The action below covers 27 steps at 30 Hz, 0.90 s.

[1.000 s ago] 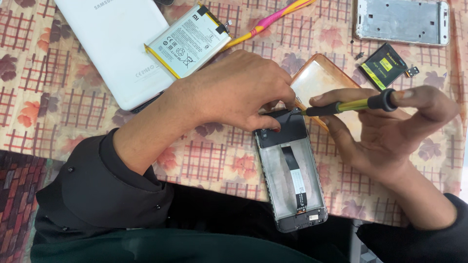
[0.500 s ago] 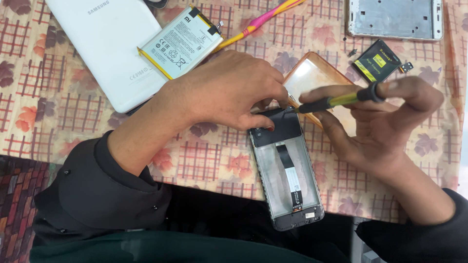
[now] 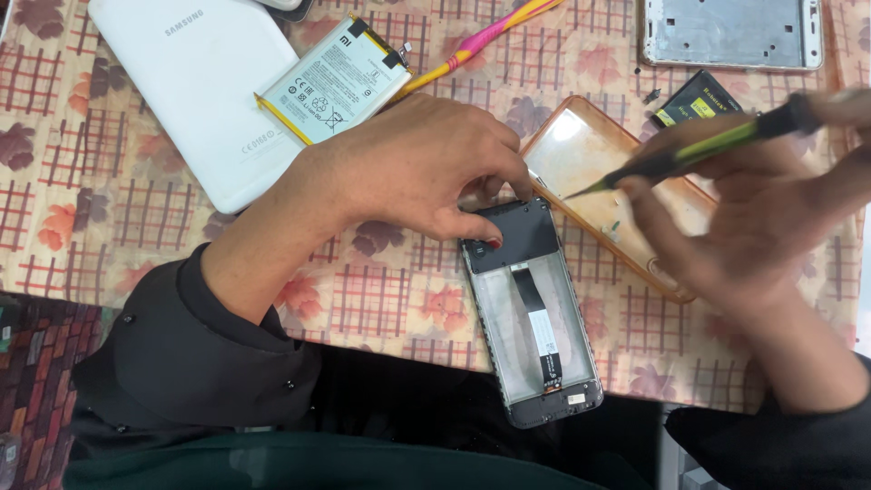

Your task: The person uses a screwdriver to remove screws from a smartphone's internal metal plate, then lifts the plate and battery to expose the motherboard. The person continues to unscrew and remove additional internal components, placing them on the table.

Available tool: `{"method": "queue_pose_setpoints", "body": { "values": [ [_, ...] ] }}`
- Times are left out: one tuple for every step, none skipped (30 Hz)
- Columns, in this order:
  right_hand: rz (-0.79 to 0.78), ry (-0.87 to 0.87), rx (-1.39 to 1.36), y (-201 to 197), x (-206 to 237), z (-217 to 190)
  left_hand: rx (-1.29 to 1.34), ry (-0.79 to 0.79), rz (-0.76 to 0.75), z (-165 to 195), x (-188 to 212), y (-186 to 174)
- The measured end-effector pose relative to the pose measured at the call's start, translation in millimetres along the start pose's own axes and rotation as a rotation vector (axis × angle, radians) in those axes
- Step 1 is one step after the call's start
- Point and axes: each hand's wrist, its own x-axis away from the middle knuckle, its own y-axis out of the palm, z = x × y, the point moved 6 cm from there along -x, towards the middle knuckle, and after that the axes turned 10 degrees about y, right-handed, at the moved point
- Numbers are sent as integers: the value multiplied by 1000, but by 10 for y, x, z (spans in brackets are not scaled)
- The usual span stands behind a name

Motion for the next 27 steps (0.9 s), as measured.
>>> {"method": "queue_pose_setpoints", "body": {
  "values": [
    [-8, -8, 24, -42, -19, 25, 2, 3, 0, -2, 3, -2],
    [-18, 9, 50, -72, -21, 46, 4, 7, 1, -3, 5, -4],
    [-28, 25, 76, -97, -28, 67, 7, 26, 11, 4, 7, -11],
    [-41, 65, 102, -117, -27, 87, 10, 45, 21, 11, 11, -18],
    [-49, 88, 110, -127, -35, 99, 13, 64, 31, 18, 13, -23],
    [-58, 111, 118, -132, -41, 99, 8, 67, 32, 17, 9, -18],
    [-64, 116, 107, -133, -60, 92, 4, 68, 33, 16, 3, -10],
    [-75, 107, 111, -121, -77, 71, -1, 68, 35, 13, 4, -8],
    [-85, 99, 115, -108, -99, 50, 5, 64, 19, 5, 6, 1],
    [-98, 79, 133, -86, -118, 20, 11, 60, 1, -5, 5, 9],
    [-110, 62, 150, -68, -135, -7, 17, 57, -19, -10, 5, 18],
    [-114, 64, 119, -60, -151, -22, 17, 61, -11, -5, 9, 13],
    [-116, 67, 89, -54, -161, -34, 17, 67, -4, 3, 10, 8],
    [-117, 71, 76, -53, -165, -43, 17, 74, 3, 12, 7, 4],
    [-118, 74, 63, -51, -164, -48, 11, 40, -25, -2, 1, 21],
    [-116, 75, 66, -50, -158, -49, 5, 7, -52, -20, -4, 37],
    [-115, 74, 69, -51, -151, -48, -3, -28, -79, -36, -4, 48],
    [-120, 81, 92, -41, -142, -37, -2, -17, -70, -27, 0, 42],
    [-126, 87, 114, -32, -132, -26, -2, -7, -62, -19, 5, 35],
    [-131, 93, 136, -23, -125, -14, -2, 3, -52, -12, 10, 28],
    [-117, 91, 105, -32, -119, -11, -2, 7, -47, -11, 11, 25],
    [-104, 90, 74, -43, -111, -12, -2, 11, -43, -10, 8, 26],
    [-100, 89, 63, -45, -111, -7, -1, 16, -38, -9, 5, 28],
    [-97, 88, 52, -48, -108, -6, -3, 16, -37, -9, 2, 32],
    [-107, 88, 63, -41, -108, -2, -3, 16, -34, -9, 0, 39],
    [-116, 87, 75, -35, -107, 0, -4, 16, -31, -10, -2, 41],
    [-118, 92, 95, -29, -106, 4, -2, 17, -29, -11, -3, 42]
  ]
}}
